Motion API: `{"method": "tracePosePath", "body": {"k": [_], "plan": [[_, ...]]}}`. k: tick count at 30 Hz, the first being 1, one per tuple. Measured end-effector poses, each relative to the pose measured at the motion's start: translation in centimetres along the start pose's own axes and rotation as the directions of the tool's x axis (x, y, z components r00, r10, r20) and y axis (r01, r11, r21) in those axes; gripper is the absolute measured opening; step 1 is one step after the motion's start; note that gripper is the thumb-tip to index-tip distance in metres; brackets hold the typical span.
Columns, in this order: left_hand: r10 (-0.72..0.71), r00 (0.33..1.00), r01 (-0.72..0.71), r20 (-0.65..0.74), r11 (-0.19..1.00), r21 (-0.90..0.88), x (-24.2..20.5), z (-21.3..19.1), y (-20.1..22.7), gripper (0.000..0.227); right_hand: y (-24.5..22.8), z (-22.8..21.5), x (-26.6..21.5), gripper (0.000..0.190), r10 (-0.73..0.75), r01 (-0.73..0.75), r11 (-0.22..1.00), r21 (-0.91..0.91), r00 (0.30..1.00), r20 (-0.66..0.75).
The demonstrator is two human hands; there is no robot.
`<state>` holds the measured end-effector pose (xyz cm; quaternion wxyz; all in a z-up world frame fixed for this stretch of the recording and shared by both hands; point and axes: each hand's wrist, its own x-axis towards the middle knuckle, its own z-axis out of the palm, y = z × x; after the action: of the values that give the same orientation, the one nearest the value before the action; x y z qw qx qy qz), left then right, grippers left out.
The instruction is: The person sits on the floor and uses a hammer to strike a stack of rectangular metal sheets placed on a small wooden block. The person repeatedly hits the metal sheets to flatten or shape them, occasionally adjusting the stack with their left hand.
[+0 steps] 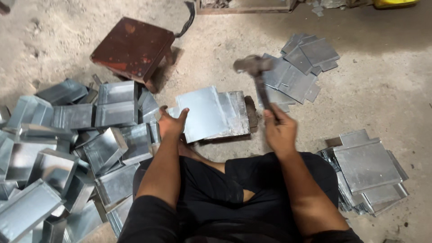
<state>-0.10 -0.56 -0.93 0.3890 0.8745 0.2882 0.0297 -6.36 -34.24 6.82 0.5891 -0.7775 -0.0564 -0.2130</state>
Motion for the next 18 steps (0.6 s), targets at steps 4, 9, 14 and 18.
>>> {"method": "tracePosePath", "body": {"k": [4, 9, 14, 18], "plan": [[-0.055, 0.997, 0.055, -0.044, 0.998, -0.006, 0.7, 0.0, 0.6, 0.099, -1.4, -0.9, -0.6, 0.031, -0.177, 0.175, 0.983, 0.052, 0.984, 0.022], [-0.027, 0.998, 0.026, -0.049, 1.0, -0.017, 0.7, 0.1, 0.1, 0.099, -0.4, 2.2, -2.2, 0.031, 0.087, 0.032, 0.909, -0.415, 0.961, 0.264], [0.031, 0.997, -0.031, -0.07, 1.0, 0.007, 0.9, 0.2, -0.7, 0.099, -1.5, 2.0, -2.2, 0.032, 0.089, -0.034, 0.954, -0.299, 0.981, 0.17], [0.002, 0.999, -0.002, -0.054, 1.0, -0.001, 1.0, 0.3, -0.5, 0.099, -1.8, 1.6, -3.0, 0.034, -0.273, 0.289, 0.939, -0.187, 0.956, 0.106]]}}
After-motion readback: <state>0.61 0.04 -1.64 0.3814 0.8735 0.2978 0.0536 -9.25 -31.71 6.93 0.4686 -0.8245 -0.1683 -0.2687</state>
